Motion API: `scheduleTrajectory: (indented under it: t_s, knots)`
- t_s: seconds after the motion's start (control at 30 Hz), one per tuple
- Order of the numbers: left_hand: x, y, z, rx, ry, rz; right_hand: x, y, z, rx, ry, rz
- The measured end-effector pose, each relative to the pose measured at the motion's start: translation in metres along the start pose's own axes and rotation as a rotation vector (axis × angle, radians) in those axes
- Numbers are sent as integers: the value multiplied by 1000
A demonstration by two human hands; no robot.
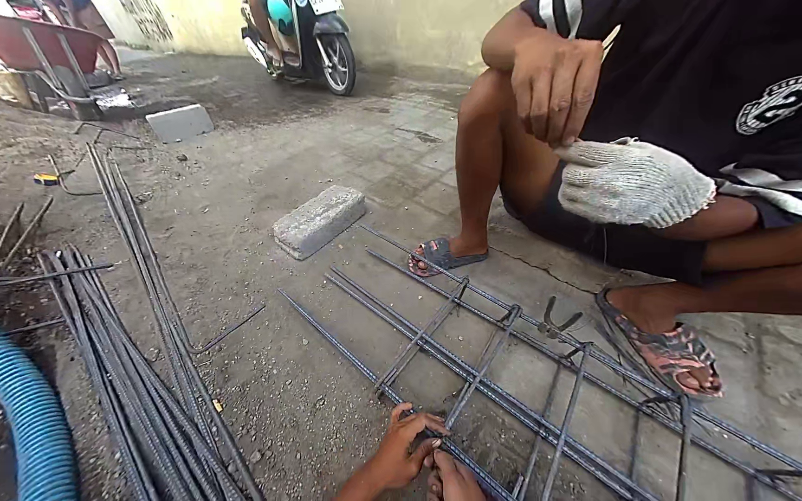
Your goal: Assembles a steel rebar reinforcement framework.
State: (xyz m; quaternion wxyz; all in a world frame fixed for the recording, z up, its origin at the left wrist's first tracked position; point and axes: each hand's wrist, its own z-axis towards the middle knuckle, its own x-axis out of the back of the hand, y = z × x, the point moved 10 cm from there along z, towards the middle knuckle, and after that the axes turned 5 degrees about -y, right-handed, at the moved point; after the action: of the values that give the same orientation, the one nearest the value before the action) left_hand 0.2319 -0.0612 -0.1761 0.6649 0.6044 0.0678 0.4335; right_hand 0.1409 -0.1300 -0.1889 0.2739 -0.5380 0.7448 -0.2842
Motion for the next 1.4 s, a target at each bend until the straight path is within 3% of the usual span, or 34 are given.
scheduleTrajectory:
  t_s: [0.23,0.43,0.67,0.83,0.97,1.17,1.4]
  knots:
    - [7,10,0,-34,-111,14,-11,-14,-4,66,-8,27]
    - [1,5,-11,-42,73,55,-10,-15,-7,90,-46,-188]
    - [1,11,-11,-100,148,74,9,-21,-22,125,-115,-521]
    - [2,11,-10,-85,161,57,44,-54,-30,155,19,-703]
    - [4,11,-9,-66,185,55,38,-77,-19,87,103,-846]
    - [3,9,-11,-57,199,49,18,-81,3,-71,-18,-1063]
    - [2,11,-10,-65,202,38,28,-73,21,-62,-168,-931]
